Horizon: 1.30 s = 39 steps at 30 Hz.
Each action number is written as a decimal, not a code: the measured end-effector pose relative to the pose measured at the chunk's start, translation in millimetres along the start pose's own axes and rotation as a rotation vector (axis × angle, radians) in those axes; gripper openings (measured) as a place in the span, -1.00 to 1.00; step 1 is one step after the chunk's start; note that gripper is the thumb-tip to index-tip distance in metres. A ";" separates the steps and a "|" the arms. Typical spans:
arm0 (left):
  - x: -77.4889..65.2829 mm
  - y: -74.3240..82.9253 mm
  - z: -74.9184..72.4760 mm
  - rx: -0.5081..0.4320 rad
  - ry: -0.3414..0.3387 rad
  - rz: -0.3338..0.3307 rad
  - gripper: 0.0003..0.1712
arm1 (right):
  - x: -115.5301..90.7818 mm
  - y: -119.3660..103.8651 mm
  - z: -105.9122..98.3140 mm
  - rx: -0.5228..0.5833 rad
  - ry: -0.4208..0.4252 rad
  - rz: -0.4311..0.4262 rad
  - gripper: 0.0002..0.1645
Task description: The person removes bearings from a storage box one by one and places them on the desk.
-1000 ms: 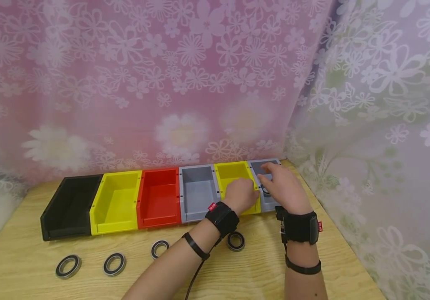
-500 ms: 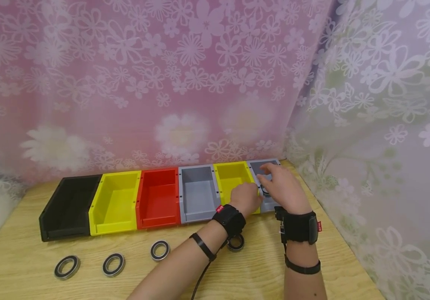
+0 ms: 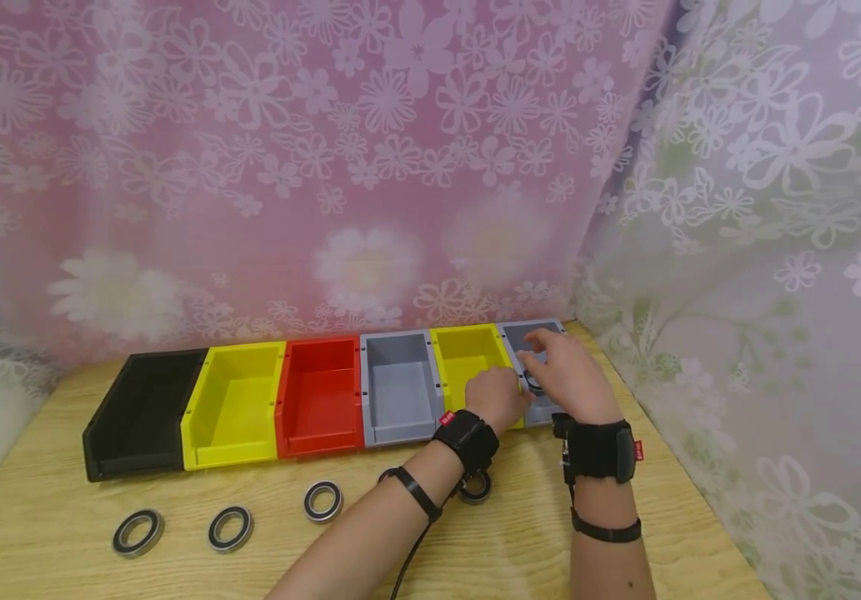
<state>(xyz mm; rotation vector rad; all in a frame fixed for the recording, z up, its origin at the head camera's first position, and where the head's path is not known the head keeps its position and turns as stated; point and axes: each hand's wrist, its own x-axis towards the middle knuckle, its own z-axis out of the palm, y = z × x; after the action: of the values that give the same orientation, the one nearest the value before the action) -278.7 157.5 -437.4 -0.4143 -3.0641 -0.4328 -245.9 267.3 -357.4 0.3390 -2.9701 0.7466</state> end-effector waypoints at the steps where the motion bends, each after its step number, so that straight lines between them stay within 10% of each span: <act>1: 1.0 0.2 1.3 0.006 -0.001 0.000 -0.60 | 1.2 2.3 0.6 -0.006 0.002 0.003 -0.54; 39: 3.8 -1.3 13.1 0.058 0.073 0.022 -0.51 | 36.7 72.4 59.3 -0.099 -0.193 0.153 -0.57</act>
<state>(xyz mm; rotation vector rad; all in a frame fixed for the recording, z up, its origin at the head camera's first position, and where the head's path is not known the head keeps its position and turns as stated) -282.5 160.8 -450.1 -0.4205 -2.9903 -0.3486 -298.4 294.2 -438.9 0.1888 -3.2311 0.6090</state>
